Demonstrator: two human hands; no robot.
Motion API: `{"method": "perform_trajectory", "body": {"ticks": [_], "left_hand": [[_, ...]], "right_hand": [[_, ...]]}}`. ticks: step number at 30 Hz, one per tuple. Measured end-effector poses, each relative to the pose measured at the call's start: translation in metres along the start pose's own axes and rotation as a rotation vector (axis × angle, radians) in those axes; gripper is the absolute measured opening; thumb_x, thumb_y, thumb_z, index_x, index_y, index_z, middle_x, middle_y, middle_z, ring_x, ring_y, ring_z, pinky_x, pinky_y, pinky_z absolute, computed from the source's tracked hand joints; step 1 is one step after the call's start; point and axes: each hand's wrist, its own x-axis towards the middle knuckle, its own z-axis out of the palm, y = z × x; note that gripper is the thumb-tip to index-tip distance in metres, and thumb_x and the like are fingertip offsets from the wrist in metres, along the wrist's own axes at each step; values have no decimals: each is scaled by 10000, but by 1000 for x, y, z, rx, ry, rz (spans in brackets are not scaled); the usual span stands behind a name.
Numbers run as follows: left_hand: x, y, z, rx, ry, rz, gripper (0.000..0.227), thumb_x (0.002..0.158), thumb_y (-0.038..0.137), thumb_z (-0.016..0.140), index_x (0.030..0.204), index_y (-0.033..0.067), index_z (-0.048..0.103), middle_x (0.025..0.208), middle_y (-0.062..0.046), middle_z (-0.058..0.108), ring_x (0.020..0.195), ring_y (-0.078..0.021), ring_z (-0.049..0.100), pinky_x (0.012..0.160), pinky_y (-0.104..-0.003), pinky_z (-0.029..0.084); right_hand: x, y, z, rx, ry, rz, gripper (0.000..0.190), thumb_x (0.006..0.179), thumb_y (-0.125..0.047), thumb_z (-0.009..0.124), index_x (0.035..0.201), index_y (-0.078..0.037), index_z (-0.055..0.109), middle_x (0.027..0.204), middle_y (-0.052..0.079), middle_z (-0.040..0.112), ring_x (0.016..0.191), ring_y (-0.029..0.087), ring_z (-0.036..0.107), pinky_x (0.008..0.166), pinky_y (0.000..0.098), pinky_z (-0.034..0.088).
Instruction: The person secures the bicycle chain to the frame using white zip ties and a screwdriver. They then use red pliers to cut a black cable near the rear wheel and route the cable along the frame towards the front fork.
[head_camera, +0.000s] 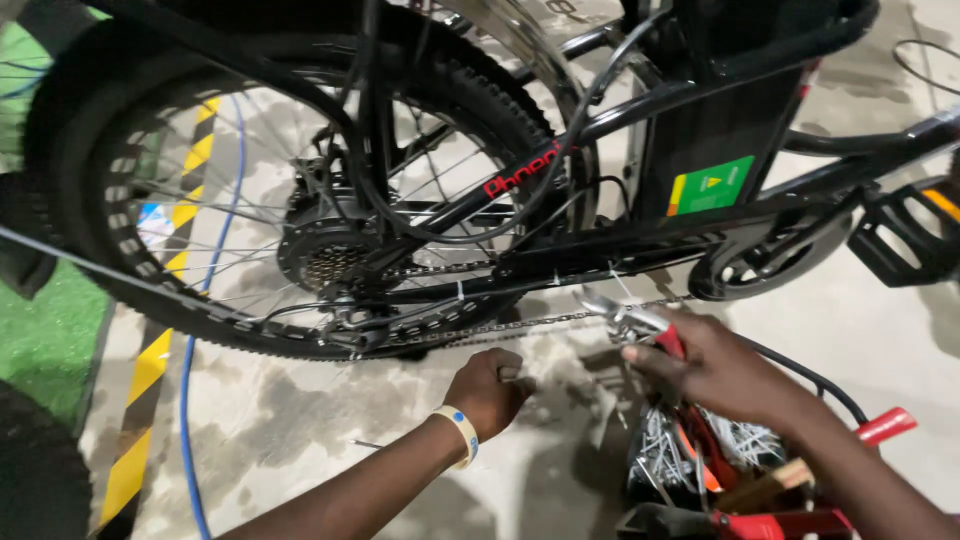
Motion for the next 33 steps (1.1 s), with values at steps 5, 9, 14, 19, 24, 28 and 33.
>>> {"method": "perform_trajectory", "body": {"ticks": [5, 9, 14, 19, 24, 28, 33], "left_hand": [[45, 58, 45, -540, -142, -3, 276, 821, 247, 662, 933, -2, 697, 782, -70, 643, 693, -153, 565, 677, -259, 483], [67, 100, 63, -637, -210, -186, 398, 897, 278, 633, 1208, 37, 571, 1053, -145, 724, 1004, -242, 707, 790, -384, 539], [79, 96, 87, -771, -63, -102, 348, 708, 79, 669, 1037, -33, 651, 921, -164, 717, 755, -220, 722, 590, -258, 544], [64, 101, 71, -746, -95, -142, 303, 756, 125, 620, 1033, 14, 677, 823, -111, 725, 734, -172, 698, 684, -296, 562], [68, 98, 72, -786, -77, -116, 234, 758, 92, 631, 961, 13, 715, 762, -121, 703, 647, -155, 665, 583, -233, 534], [65, 99, 70, -800, -64, -119, 247, 753, 79, 628, 972, 10, 719, 748, -126, 703, 630, -148, 659, 578, -233, 536], [67, 98, 73, -806, -69, -117, 238, 759, 79, 619, 966, 16, 717, 731, -118, 690, 622, -132, 644, 570, -226, 527]], "right_hand": [[-4, 40, -61, 11, 211, -9, 244, 855, -255, 683, 793, -22, 716, 581, 81, 692, 501, 170, 581, 497, 292, 439], [16, 79, -49, 101, 265, -229, 118, 784, -90, 741, 722, -18, 670, 601, 121, 664, 553, 232, 654, 628, 378, 541], [35, 82, -31, 19, 204, -190, 203, 778, -170, 737, 651, -44, 640, 536, 129, 679, 514, 258, 676, 573, 366, 513], [46, 69, -46, -333, 198, -238, 307, 809, -404, 680, 738, -111, 622, 565, 153, 663, 636, 380, 685, 624, 456, 518], [60, 61, -64, -729, 185, -405, 280, 822, -452, 559, 930, -209, 647, 454, 112, 596, 536, 325, 667, 562, 428, 536], [70, 62, -67, -783, 192, -460, 278, 807, -429, 581, 877, -175, 670, 446, 118, 597, 502, 345, 645, 541, 448, 516], [75, 61, -70, -832, 228, -544, 284, 797, -464, 583, 778, -181, 610, 463, 97, 602, 525, 334, 656, 532, 438, 515]]}}
